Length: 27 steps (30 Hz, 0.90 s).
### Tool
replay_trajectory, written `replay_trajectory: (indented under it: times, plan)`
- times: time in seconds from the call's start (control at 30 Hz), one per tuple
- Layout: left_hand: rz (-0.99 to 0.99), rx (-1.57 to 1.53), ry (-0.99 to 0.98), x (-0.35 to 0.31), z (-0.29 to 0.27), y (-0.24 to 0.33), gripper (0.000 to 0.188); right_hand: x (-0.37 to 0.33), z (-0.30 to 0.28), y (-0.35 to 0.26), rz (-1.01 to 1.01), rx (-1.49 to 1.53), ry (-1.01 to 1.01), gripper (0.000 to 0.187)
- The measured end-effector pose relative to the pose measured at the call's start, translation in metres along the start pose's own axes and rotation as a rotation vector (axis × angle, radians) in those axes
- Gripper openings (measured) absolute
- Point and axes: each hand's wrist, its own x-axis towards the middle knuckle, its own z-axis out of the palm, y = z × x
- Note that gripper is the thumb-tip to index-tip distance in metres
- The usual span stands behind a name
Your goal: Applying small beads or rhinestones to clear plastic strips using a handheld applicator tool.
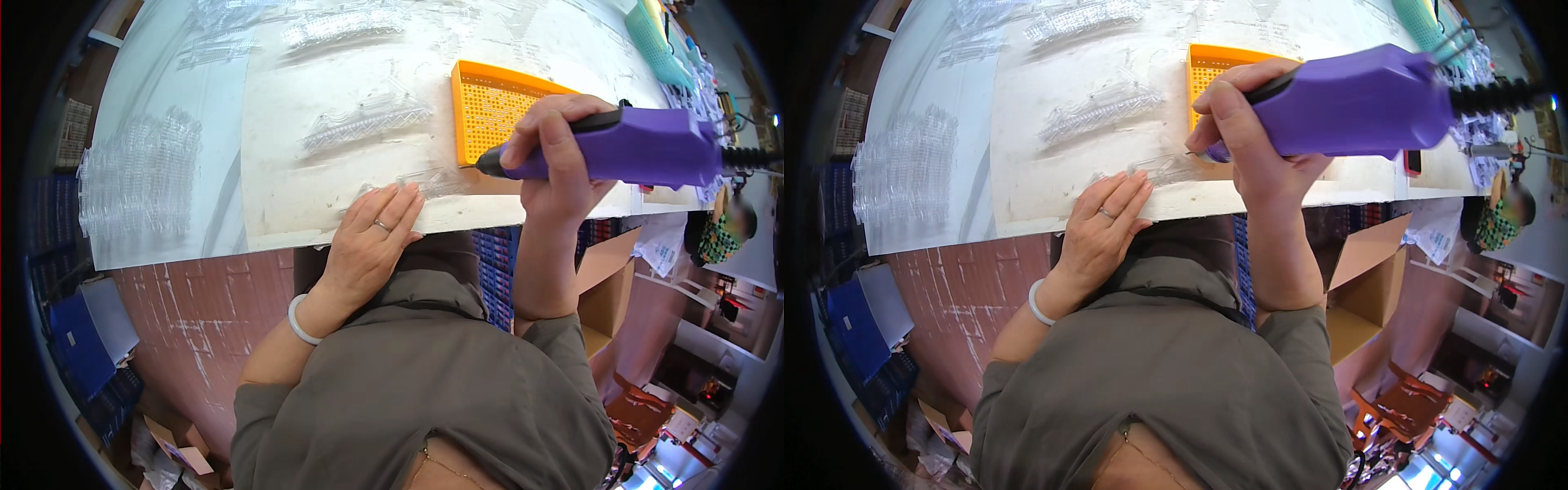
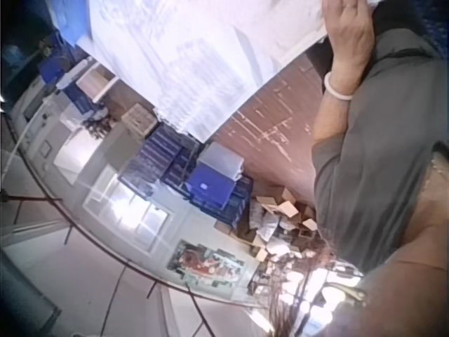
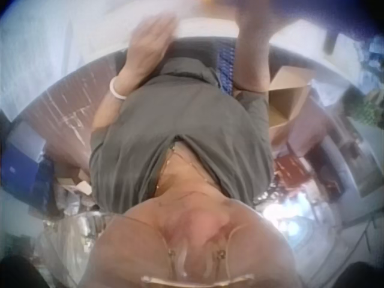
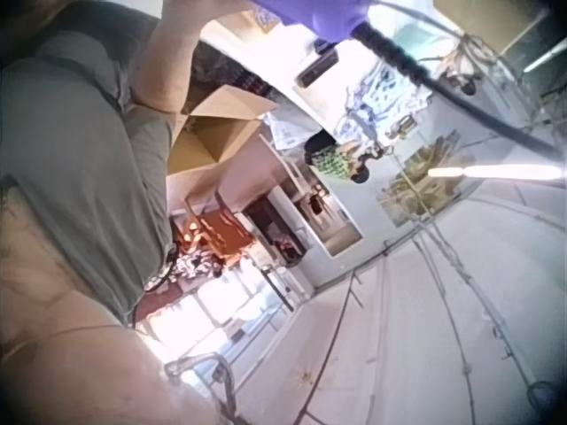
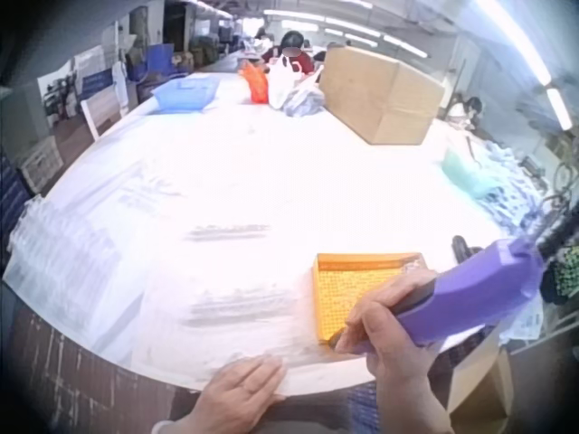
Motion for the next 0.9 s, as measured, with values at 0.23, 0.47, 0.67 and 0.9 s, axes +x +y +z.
replay_trajectory:
  times: [0.23, 0.47, 0.67, 0.9]
  plan:
    - [0.004, -0.001, 0.003, -0.001, 0.001, -0.001, 0.047, -0.004, 0.001, 0.015, 0.053, -0.024, -0.037, 0.007]
    - [0.025, -0.001, 0.006, -0.001, 0.002, -0.003, 0.046, -0.007, 0.000, 0.021, 0.070, -0.027, -0.046, 0.008]
    - [0.009, 0.021, -0.001, -0.001, 0.001, -0.002, 0.046, -0.007, 0.005, 0.024, 0.082, -0.027, -0.053, 0.008]
    - [0.035, 0.020, -0.006, 0.000, 0.001, -0.004, 0.047, -0.005, 0.004, 0.026, 0.142, -0.039, -0.153, 0.009]
